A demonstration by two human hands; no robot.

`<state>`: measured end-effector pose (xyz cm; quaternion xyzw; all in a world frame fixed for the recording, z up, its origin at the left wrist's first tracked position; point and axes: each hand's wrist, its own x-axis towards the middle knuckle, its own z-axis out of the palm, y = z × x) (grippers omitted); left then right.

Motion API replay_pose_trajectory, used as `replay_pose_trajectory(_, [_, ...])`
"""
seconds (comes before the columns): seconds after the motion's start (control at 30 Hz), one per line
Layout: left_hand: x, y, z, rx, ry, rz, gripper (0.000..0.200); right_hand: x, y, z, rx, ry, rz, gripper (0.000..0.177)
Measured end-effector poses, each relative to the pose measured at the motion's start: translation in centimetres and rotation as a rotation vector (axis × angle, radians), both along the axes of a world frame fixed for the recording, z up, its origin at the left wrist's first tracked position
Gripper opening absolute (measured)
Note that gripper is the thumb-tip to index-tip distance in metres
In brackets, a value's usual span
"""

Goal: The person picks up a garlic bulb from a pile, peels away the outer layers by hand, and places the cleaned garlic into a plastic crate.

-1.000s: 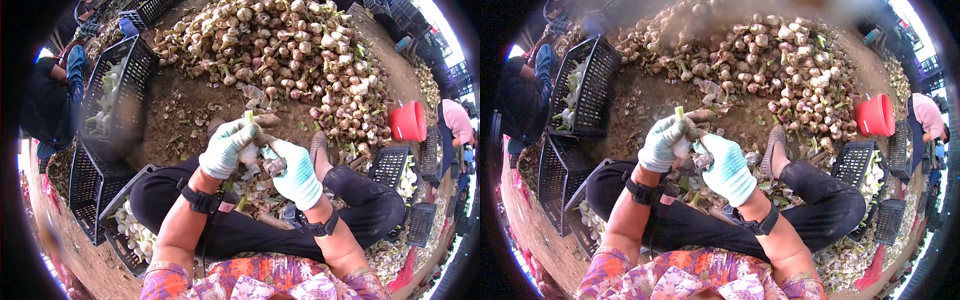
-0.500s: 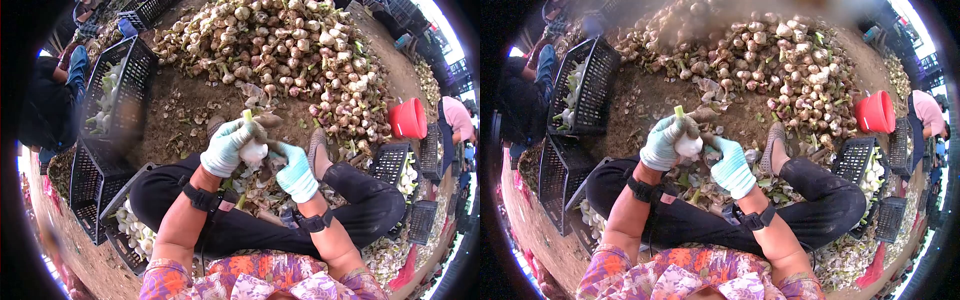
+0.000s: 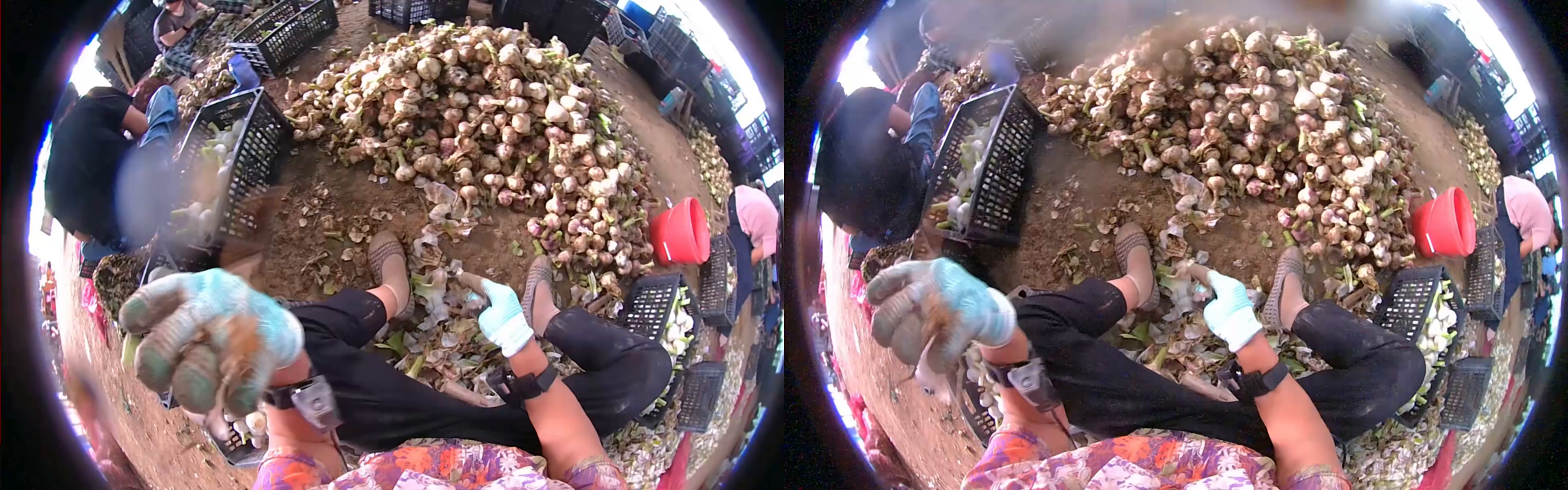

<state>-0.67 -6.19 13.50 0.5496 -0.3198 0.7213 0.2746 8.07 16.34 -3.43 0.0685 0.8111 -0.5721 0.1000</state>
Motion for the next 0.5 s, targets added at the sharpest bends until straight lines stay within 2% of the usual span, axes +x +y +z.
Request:
replay_pose_trajectory(0.03, [0.1, -1.2, -0.9, -0.231, -0.193, 0.228, 0.017, -0.6, 0.4, -0.9, -0.097, -0.031, -0.063, 0.046])
replay_pose_trajectory(0.07, [0.5, -1.5, -2.1, -0.222, -0.202, 0.217, 0.017, -1.4, 0.9, -1.7, -0.015, -0.035, -0.048, 0.043])
replay_pose_trajectory(0.1, [0.6, -1.1, -2.6, -0.529, -0.631, 0.351, 0.018, -2.3, 1.6, -2.9, 0.068, -0.045, -0.030, 0.039])
replay_pose_trajectory(0.13, [0.3, -0.6, -3.2, -0.841, -1.063, 0.473, 0.029, -3.2, 2.5, -5.8, 0.081, -0.018, -0.083, 0.029])
replay_pose_trajectory(0.17, [-0.5, 0.7, -4.1, -1.059, -1.087, 0.495, 0.032, -4.4, 3.6, -7.2, 0.366, -0.067, -0.053, 0.020])
replay_pose_trajectory(0.2, [-0.7, 1.9, -5.6, -1.183, -1.181, 0.476, 0.034, -5.8, 4.4, -8.2, 0.392, -0.064, -0.074, 0.019])
replay_pose_trajectory(0.27, [-0.5, 3.3, -7.7, -1.447, -1.134, 0.389, 0.033, -9.2, 5.9, -11.0, 0.441, -0.071, -0.107, 0.019])
replay_pose_trajectory(0.3, [-0.4, 3.9, -8.3, -1.564, -1.009, 0.382, 0.034, -11.0, 6.6, -12.6, 0.465, -0.083, -0.124, 0.020])
replay_pose_trajectory(0.33, [0.1, 4.6, -8.3, -1.703, -1.053, 0.372, 0.036, -12.9, 6.4, -12.1, 0.421, -0.077, -0.210, 0.024])
replay_pose_trajectory(0.37, [0.3, 4.6, -10.2, -1.738, -0.913, 0.387, 0.036, -15.0, 7.4, -14.5, 0.615, -0.091, -0.219, 0.029])
replay_pose_trajectory(0.43, [-0.2, 5.1, -10.5, -1.898, -0.914, 0.265, 0.033, -19.2, 6.9, -15.2, 0.774, -0.095, -0.254, 0.038])
replay_pose_trajectory(0.5, [-1.0, 5.3, -11.5, -1.994, -0.891, 0.296, 0.034, -22.7, 6.3, -17.7, 0.775, -0.179, -0.261, 0.041])
